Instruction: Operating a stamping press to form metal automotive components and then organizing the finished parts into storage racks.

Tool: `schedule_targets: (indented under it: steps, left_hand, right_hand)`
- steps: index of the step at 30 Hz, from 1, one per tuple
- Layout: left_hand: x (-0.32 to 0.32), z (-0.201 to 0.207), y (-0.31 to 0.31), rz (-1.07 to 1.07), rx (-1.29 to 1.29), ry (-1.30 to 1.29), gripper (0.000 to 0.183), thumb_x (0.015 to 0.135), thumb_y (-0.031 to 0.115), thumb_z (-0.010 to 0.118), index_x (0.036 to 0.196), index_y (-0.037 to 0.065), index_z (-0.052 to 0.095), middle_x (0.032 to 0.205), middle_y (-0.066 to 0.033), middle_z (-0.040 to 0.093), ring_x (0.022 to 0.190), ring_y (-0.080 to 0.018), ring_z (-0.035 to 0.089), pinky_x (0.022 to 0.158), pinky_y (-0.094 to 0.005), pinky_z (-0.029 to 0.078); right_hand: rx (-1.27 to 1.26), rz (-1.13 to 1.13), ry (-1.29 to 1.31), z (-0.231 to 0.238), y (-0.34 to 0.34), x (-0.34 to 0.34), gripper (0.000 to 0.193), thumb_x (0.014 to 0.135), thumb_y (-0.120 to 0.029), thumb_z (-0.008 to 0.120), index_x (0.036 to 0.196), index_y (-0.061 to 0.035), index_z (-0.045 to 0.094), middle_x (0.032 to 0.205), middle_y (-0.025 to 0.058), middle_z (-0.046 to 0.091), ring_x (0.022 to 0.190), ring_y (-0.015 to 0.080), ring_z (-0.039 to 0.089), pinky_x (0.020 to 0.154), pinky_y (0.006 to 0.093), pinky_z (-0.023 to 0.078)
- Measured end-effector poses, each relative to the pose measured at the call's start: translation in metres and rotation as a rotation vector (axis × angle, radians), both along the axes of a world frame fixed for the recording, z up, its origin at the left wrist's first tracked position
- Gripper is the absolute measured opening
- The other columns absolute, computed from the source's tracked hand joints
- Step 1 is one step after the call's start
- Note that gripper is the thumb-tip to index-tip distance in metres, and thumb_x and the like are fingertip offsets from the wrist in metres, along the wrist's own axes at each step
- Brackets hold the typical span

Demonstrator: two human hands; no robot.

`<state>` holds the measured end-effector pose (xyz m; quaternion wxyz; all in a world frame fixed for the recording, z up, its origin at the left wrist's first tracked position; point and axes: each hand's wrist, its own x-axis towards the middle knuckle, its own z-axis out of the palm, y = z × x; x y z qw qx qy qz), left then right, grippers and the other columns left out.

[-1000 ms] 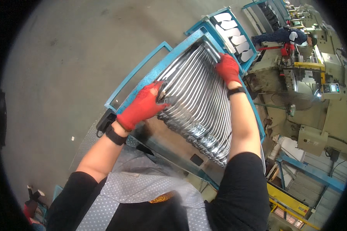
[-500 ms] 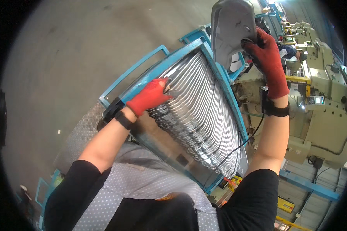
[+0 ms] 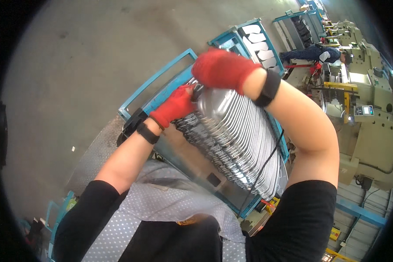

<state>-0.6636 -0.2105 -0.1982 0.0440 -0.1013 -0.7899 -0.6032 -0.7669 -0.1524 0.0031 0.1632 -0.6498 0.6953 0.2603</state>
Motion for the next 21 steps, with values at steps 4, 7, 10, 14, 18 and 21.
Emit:
schedule_targets:
  steps: [4,7,10,14,18,21]
  left_hand:
    - [-0.001,-0.010,0.005,-0.010,0.060,0.122,0.035,0.071,0.025,0.071,0.094,0.003,0.057,0.090,-0.0202,0.060,0.090,-0.0379,0.056,0.078,-0.0442,0.045]
    - [-0.010,0.019,-0.005,-0.102,0.025,-0.016,0.039,0.073,0.026,0.069,0.102,0.004,0.058,0.099,-0.0187,0.060,0.096,-0.0356,0.056,0.083,-0.0420,0.044]
    - [-0.001,0.031,-0.007,-0.078,-0.177,-0.189,0.059,0.073,0.031,0.070,0.118,-0.001,0.052,0.114,-0.0220,0.055,0.108,-0.0347,0.051,0.091,-0.0395,0.042]
    - [-0.009,0.028,-0.003,-0.087,-0.212,-0.151,0.069,0.069,0.031,0.074,0.122,-0.006,0.047,0.115,-0.0244,0.054,0.109,-0.0364,0.051,0.093,-0.0395,0.041]
    - [-0.026,0.035,-0.010,-0.135,-0.245,-0.064,0.050,0.069,0.035,0.074,0.095,-0.003,0.056,0.097,-0.0253,0.059,0.093,-0.0392,0.056,0.082,-0.0437,0.044]
    - [-0.035,0.045,-0.015,-0.226,-0.219,-0.086,0.052,0.068,0.042,0.073,0.087,-0.003,0.057,0.092,-0.0255,0.059,0.090,-0.0401,0.056,0.080,-0.0434,0.045]
  right_hand:
    - [-0.225,0.090,-0.168,-0.013,0.026,0.027,0.013,0.070,-0.012,0.061,0.083,-0.0104,0.064,0.088,0.0059,0.062,0.093,0.0262,0.058,0.079,0.0344,0.046]
    - [-0.417,-0.485,-0.279,-0.048,0.071,0.049,0.042,0.067,-0.009,0.064,0.108,-0.0155,0.058,0.114,0.0095,0.053,0.110,0.0318,0.048,0.090,0.0452,0.039]
    - [-0.801,-0.908,0.040,-0.065,0.115,0.099,0.065,0.063,-0.015,0.070,0.121,-0.0003,0.046,0.123,0.0215,0.048,0.113,0.0392,0.045,0.095,0.0451,0.038]
    - [-0.759,-1.494,0.286,-0.109,0.163,0.146,0.058,0.076,-0.031,0.071,0.117,0.0028,0.046,0.089,0.0209,0.058,0.082,0.0345,0.058,0.076,0.0415,0.048]
    - [-0.958,-2.465,-0.846,-0.075,0.142,0.136,0.041,0.081,-0.029,0.066,0.105,0.0009,0.053,0.072,0.0112,0.057,0.062,0.0232,0.057,0.057,0.0334,0.049]
    - [-1.751,-2.405,-1.118,-0.106,0.148,0.142,0.016,0.087,-0.019,0.056,0.094,-0.0054,0.056,0.068,0.0046,0.055,0.054,0.0142,0.052,0.045,0.0259,0.041]
